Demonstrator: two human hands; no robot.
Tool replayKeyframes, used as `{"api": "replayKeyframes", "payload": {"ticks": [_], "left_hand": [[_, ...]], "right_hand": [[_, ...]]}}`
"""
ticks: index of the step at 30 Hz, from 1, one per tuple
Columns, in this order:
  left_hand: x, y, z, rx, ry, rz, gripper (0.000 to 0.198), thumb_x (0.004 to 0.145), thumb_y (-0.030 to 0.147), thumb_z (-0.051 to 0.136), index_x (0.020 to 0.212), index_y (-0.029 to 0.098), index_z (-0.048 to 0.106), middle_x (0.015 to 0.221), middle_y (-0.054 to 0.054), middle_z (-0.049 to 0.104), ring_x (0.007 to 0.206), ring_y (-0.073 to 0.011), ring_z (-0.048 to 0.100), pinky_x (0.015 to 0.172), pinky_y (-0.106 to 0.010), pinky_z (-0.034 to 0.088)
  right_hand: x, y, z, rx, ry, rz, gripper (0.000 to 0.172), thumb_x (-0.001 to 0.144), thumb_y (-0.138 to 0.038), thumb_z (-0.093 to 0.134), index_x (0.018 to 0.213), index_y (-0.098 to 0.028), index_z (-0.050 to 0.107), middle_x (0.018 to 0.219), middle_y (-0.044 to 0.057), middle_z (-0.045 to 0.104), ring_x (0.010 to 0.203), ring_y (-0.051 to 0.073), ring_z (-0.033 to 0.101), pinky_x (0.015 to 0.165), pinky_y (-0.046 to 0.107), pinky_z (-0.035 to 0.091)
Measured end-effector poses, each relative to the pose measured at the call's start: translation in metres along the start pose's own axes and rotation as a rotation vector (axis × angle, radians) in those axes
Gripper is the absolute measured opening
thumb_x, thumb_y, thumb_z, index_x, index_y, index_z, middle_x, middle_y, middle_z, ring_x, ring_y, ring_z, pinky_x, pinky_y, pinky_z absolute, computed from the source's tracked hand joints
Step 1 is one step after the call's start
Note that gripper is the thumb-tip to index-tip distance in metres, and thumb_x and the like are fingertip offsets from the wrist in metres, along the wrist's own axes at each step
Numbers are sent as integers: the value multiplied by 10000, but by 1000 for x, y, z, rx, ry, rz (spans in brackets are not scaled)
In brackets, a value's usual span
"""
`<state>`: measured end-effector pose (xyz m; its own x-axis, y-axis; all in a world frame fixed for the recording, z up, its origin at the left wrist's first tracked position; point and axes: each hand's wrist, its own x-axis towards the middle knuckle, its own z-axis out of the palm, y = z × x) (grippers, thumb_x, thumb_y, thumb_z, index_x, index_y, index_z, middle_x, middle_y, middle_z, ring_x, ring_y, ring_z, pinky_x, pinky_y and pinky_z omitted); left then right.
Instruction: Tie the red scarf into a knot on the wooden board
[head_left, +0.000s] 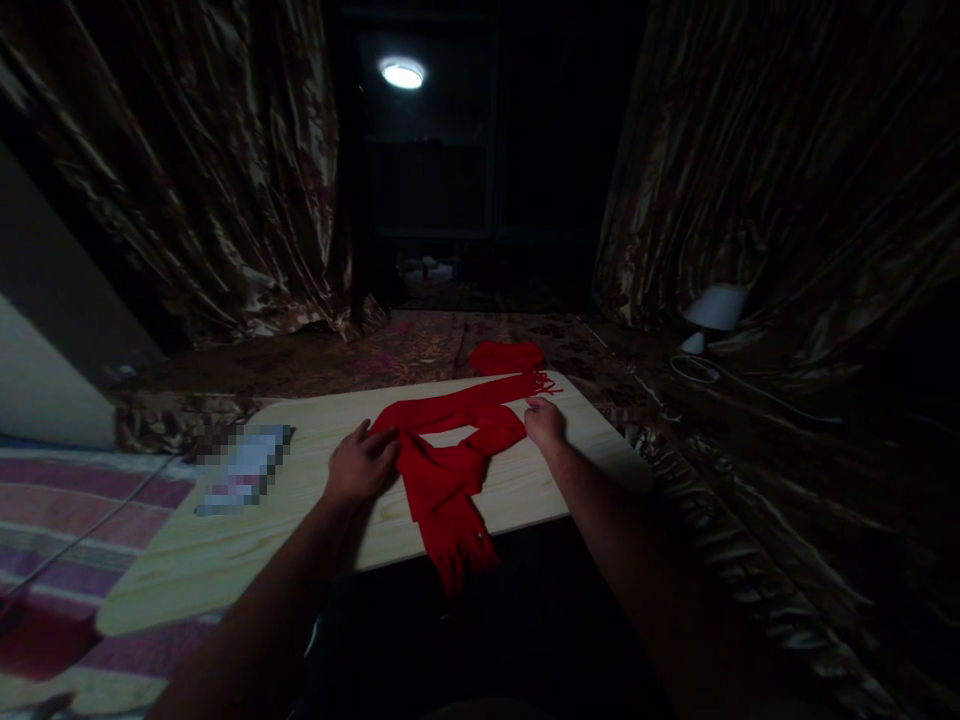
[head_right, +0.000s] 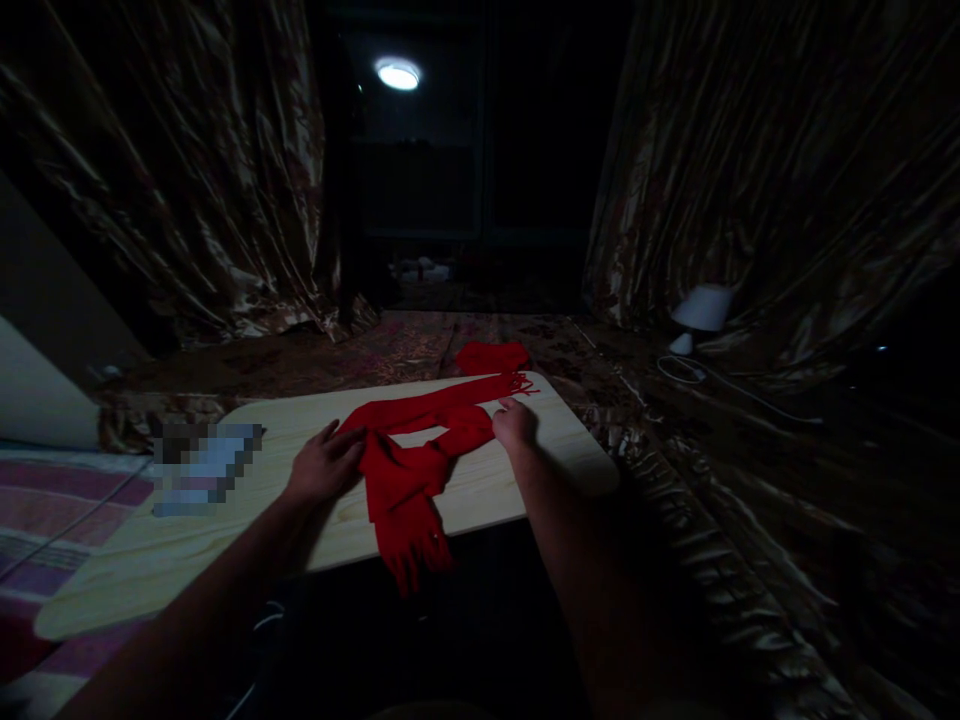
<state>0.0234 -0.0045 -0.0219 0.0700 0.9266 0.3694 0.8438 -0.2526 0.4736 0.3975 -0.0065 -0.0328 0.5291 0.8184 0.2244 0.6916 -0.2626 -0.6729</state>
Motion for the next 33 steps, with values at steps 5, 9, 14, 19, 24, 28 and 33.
{"api": "replayKeyframes", "payload": {"ticks": [5, 9, 14, 19, 24, 28, 33], "left_hand": [[-2, 0, 7, 140, -113, 41, 489, 976, 484, 508, 1440, 385, 630, 1537, -106, 569, 1459, -338, 480, 1175, -592, 366], [-2, -4, 9, 158, -103, 49, 491, 980, 490, 489, 1439, 390, 632, 1523, -101, 582, 1443, -335, 501, 1170, -567, 378], [-2, -4, 9, 163, -104, 64, 487, 965, 478, 513, 1427, 397, 643, 1535, -66, 574, 1394, -330, 548, 1162, -540, 396], [-2, -1, 8, 185, -116, 66, 503, 974, 481, 478, 1438, 371, 639, 1549, -80, 560, 1413, -330, 529, 1165, -549, 382], [-1, -2, 9, 181, -120, 67, 508, 956, 474, 498, 1436, 381, 637, 1544, -73, 567, 1408, -324, 533, 1165, -547, 379], [-1, -5, 11, 160, -99, 68, 507, 936, 465, 526, 1419, 373, 653, 1507, -58, 603, 1413, -332, 527, 1175, -543, 379], [0, -8, 11, 165, -111, 71, 519, 948, 478, 503, 1436, 362, 638, 1533, -68, 580, 1407, -331, 532, 1168, -541, 386]], "right_hand": [[32, -7, -14, -328, -57, -111, 498, 968, -304, 489, 1447, -288, 623, 1524, 63, 582, 1424, 261, 479, 1200, 408, 349], [53, -14, -13, -428, -173, -56, 527, 1031, -420, 379, 1532, -336, 520, 1640, 44, 438, 1535, 287, 310, 1234, 538, 270], [69, -16, -3, -484, -296, -7, 579, 1049, -495, 298, 1584, -325, 440, 1693, 70, 343, 1575, 347, 213, 1213, 668, 219], [75, -5, 2, -517, -270, -67, 637, 1036, -496, 347, 1589, -190, 426, 1672, 160, 362, 1557, 343, 272, 1221, 623, 249], [71, 9, 0, -502, -159, -82, 688, 1006, -478, 430, 1578, -97, 417, 1589, 233, 449, 1470, 353, 419, 1196, 529, 334], [64, 23, -9, -493, -74, -68, 608, 1004, -395, 432, 1543, -116, 477, 1503, 203, 553, 1392, 313, 517, 1164, 425, 387], [55, 41, -26, -523, -76, -97, 573, 1012, -320, 380, 1498, -53, 527, 1502, 199, 571, 1397, 301, 518, 1182, 375, 374]]}}
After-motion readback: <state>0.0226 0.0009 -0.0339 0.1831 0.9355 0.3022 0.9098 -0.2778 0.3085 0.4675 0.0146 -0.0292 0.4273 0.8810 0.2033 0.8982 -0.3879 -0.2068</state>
